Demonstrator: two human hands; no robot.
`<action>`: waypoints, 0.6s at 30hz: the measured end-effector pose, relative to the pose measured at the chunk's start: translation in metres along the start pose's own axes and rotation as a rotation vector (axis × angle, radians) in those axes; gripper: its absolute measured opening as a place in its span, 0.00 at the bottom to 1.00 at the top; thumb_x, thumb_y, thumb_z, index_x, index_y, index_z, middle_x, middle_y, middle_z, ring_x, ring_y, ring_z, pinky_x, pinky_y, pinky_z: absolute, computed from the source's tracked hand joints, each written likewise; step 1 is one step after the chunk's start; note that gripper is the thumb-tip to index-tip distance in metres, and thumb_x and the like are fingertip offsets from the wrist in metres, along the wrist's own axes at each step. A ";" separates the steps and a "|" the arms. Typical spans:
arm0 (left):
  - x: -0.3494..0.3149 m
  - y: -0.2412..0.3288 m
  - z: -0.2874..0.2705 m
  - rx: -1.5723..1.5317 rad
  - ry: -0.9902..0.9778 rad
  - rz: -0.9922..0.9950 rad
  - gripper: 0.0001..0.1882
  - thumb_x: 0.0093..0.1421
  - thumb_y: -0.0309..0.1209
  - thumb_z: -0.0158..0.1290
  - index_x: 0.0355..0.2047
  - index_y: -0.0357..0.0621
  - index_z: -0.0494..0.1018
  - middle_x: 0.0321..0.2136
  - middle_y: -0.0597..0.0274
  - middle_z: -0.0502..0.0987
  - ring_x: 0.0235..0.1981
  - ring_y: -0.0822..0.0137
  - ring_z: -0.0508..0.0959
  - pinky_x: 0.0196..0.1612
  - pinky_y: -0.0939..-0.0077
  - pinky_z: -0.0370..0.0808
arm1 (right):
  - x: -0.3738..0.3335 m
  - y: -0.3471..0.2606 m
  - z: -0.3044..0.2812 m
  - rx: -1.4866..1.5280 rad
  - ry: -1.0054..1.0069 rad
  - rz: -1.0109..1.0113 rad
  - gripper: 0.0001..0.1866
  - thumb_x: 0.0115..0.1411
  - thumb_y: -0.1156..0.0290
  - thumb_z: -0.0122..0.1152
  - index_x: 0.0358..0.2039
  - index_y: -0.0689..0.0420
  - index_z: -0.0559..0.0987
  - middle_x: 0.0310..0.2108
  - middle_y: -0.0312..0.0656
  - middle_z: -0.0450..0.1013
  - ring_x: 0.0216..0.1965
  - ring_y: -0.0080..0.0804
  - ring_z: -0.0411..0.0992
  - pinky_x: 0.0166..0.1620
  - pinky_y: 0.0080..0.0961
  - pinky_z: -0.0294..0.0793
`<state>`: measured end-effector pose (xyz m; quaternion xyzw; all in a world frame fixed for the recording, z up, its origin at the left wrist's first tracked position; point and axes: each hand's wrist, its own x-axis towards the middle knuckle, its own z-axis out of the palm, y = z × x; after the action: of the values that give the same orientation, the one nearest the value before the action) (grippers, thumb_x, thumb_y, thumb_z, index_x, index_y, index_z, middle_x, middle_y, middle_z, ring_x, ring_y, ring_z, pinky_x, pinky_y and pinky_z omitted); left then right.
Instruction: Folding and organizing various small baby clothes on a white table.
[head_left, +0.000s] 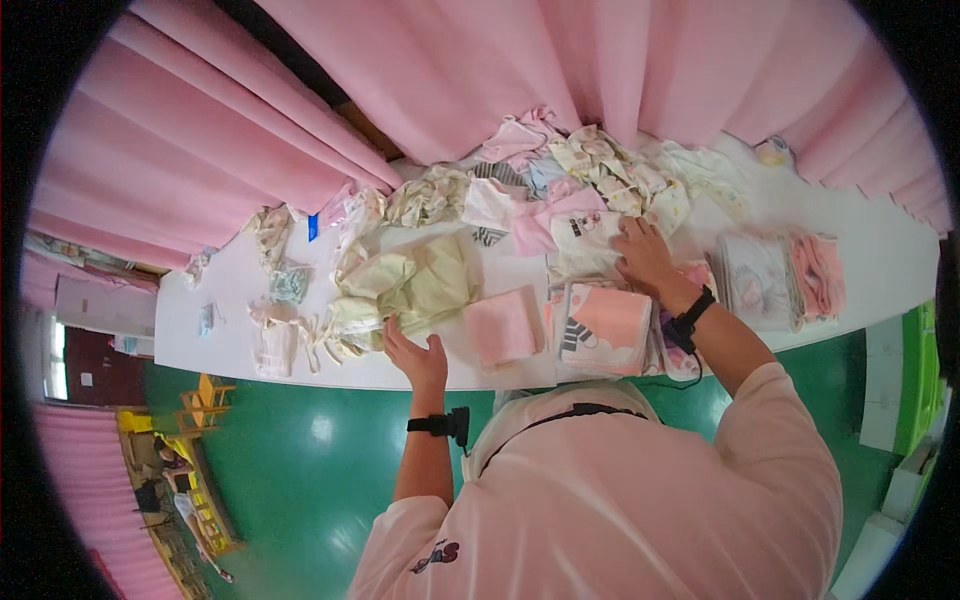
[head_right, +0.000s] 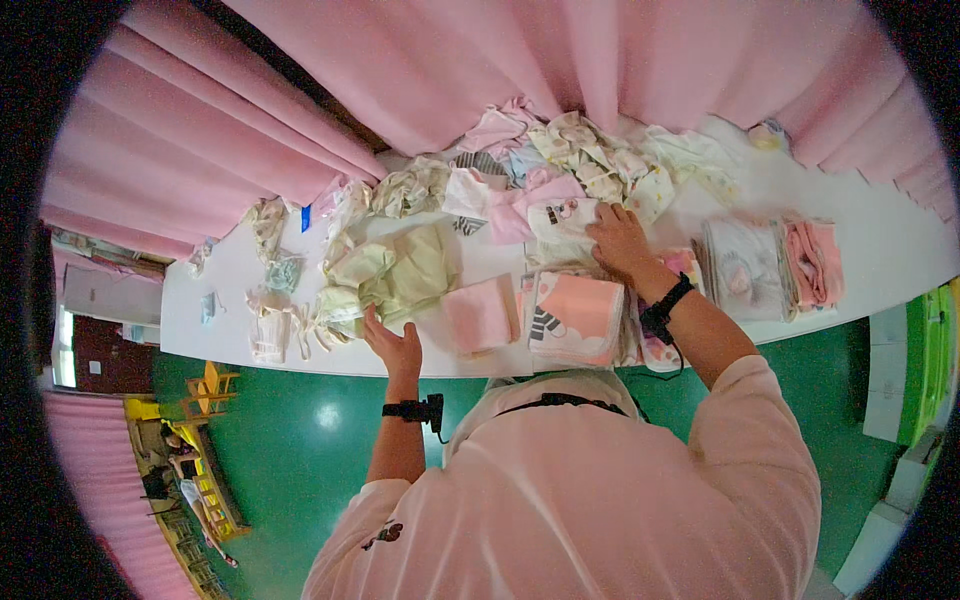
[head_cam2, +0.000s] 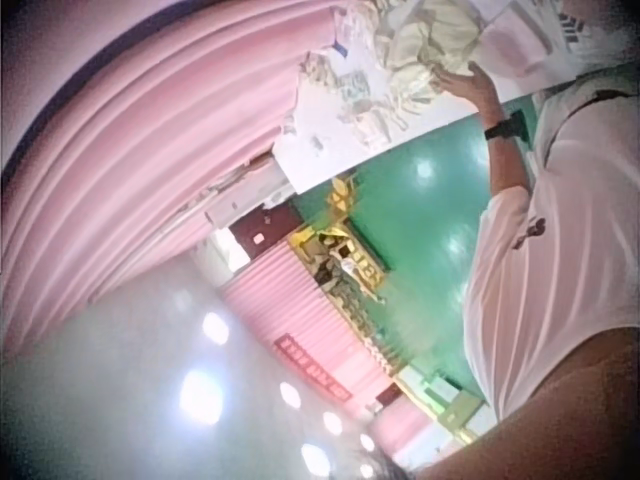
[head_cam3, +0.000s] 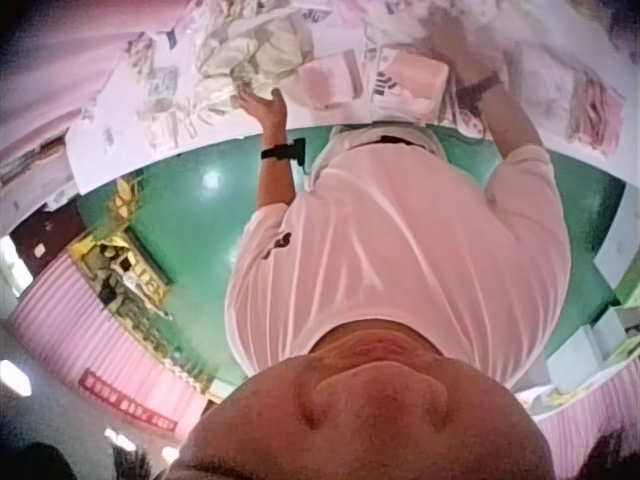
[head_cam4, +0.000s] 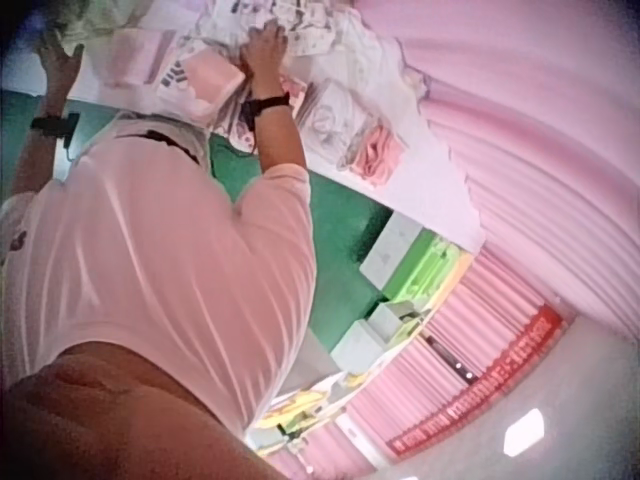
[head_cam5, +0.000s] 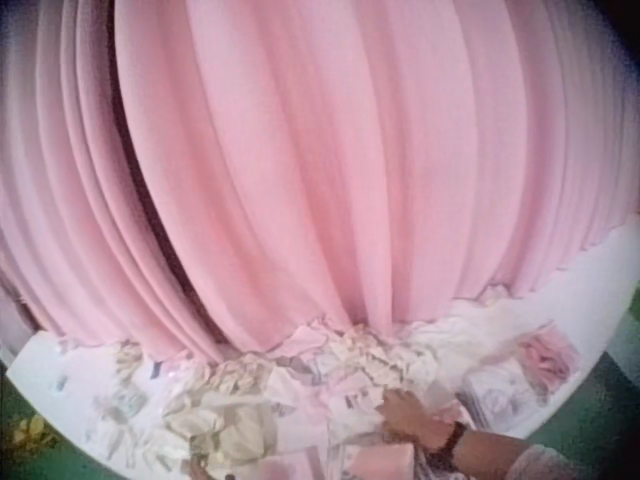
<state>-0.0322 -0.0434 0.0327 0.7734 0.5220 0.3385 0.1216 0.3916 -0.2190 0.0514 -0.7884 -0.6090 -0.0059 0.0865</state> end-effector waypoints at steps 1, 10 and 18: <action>-0.002 -0.001 -0.001 0.001 0.005 0.001 0.41 0.48 0.23 0.57 0.65 0.34 0.57 0.61 0.37 0.63 0.64 0.37 0.61 0.66 0.43 0.57 | -0.001 0.007 0.002 0.053 0.114 -0.057 0.24 0.48 0.71 0.71 0.49 0.54 0.78 0.49 0.45 0.68 0.53 0.48 0.69 0.54 0.47 0.70; 0.049 0.095 -0.027 -0.400 -0.331 0.195 0.24 0.50 0.18 0.56 0.51 0.39 0.74 0.54 0.45 0.72 0.59 0.44 0.70 0.64 0.55 0.65 | 0.029 0.005 -0.096 0.866 0.347 0.220 0.12 0.61 0.75 0.59 0.46 0.59 0.79 0.38 0.38 0.78 0.38 0.25 0.74 0.44 0.23 0.74; 0.054 0.250 -0.062 -0.478 -0.396 0.618 0.45 0.50 0.29 0.68 0.66 0.36 0.60 0.59 0.44 0.68 0.62 0.45 0.69 0.65 0.55 0.67 | 0.032 -0.078 -0.179 1.262 0.483 0.042 0.11 0.63 0.76 0.61 0.46 0.59 0.78 0.39 0.33 0.76 0.41 0.20 0.73 0.45 0.21 0.74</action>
<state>0.1210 -0.1117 0.2352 0.8933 0.1399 0.3155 0.2878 0.3422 -0.1945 0.2416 -0.5750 -0.4440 0.1765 0.6642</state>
